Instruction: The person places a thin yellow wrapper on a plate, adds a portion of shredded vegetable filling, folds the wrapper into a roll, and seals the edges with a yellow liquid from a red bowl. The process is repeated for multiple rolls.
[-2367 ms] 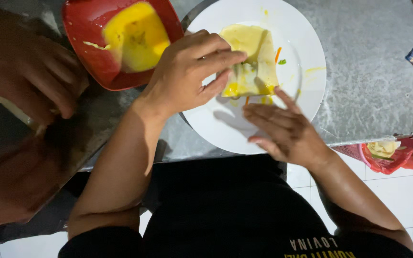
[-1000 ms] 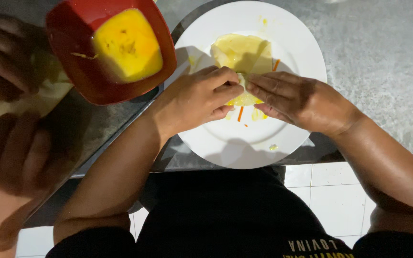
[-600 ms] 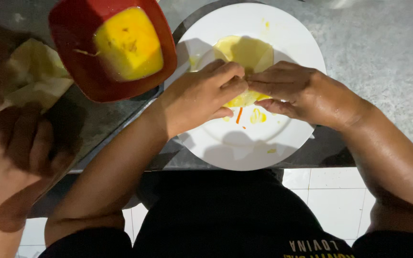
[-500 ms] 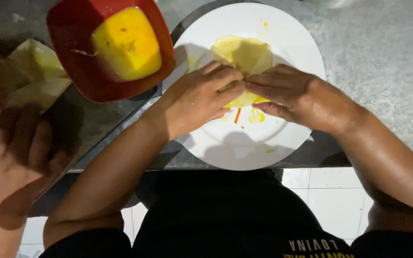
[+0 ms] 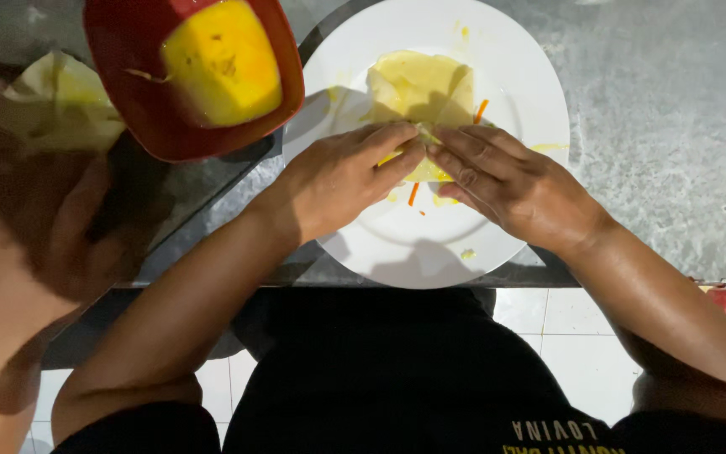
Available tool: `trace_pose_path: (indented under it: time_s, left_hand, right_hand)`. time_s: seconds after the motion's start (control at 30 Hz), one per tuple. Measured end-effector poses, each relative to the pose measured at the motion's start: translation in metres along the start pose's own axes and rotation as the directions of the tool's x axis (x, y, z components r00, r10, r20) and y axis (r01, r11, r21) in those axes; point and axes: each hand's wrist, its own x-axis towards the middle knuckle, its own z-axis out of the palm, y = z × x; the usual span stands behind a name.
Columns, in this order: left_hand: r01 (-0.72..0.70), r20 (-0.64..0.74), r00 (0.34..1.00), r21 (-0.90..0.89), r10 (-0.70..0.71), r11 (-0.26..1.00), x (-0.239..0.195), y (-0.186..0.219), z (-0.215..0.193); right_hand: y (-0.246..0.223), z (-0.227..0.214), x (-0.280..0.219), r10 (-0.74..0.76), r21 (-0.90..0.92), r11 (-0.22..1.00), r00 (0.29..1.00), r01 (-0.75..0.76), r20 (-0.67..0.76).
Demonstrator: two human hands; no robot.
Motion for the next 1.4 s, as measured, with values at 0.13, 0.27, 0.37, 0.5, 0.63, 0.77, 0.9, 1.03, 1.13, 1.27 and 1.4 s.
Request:
trace_pose_path:
  time_s: [0.13, 0.27, 0.37, 0.5, 0.63, 0.77, 0.9, 1.03, 1.13, 1.27, 1.4]
  left_hand:
    - [-0.04, -0.008, 0.999, 0.005, 0.041, 0.999, 0.008, -0.004, -0.004]
    - [0.025, 0.065, 0.998, -0.112, -0.018, 0.993, 0.015, -0.01, -0.02]
    - [0.082, 0.111, 0.992, -0.185, -0.063, 0.979, 0.017, -0.007, -0.027]
    - [0.018, 0.029, 0.999, -0.059, -0.016, 0.998, 0.015, -0.002, -0.022]
    - [0.024, -0.031, 0.999, 0.01, -0.024, 1.0, 0.007, 0.007, -0.011]
    - [0.049, -0.079, 0.995, -0.054, -0.053, 0.997, -0.001, 0.01, -0.008]
    - [-0.031, -0.282, 0.959, -0.022, 0.024, 0.999, -0.027, 0.019, -0.013]
    - [0.147, -0.418, 0.884, -0.178, -0.21, 0.973, -0.084, 0.04, -0.009]
    - [0.204, -0.551, 0.763, -0.29, -0.337, 0.935, -0.11, 0.049, 0.009]
    - [0.234, -0.675, 0.626, -0.314, -0.39, 0.92, -0.121, 0.05, 0.021]
    - [0.284, -0.691, 0.588, -0.31, -0.421, 0.907, -0.119, 0.054, 0.021]
  right_hand:
    - [0.003, 0.0, 0.003, -0.09, -0.154, 0.983, 0.995, 0.095, 0.037]
    - [0.012, -0.003, 0.008, -0.104, -0.071, 0.992, 0.993, 0.108, 0.062]
    - [0.013, -0.004, 0.01, -0.055, -0.003, 0.998, 0.996, 0.055, 0.064]
    - [0.009, -0.004, 0.01, -0.037, 0.036, 0.999, 0.999, 0.035, 0.04]
    - [0.001, 0.0, 0.005, 0.023, 0.064, 0.998, 1.0, -0.023, 0.001]
    - [-0.009, 0.002, 0.0, 0.125, 0.123, 0.985, 0.992, -0.123, -0.009]
    - [-0.021, -0.008, -0.031, 0.257, 0.213, 0.951, 0.956, -0.224, -0.144]
    - [-0.018, 0.006, -0.063, 0.43, 0.256, 0.902, 0.775, -0.347, -0.464]
    - [-0.008, 0.014, -0.072, 0.604, 0.536, 0.795, 0.461, -0.285, -0.65]
    - [0.0, 0.016, -0.081, 0.739, 0.744, 0.649, 0.367, -0.159, -0.565]
    - [-0.004, 0.028, -0.092, 0.609, 0.571, 0.777, 0.552, -0.267, -0.57]
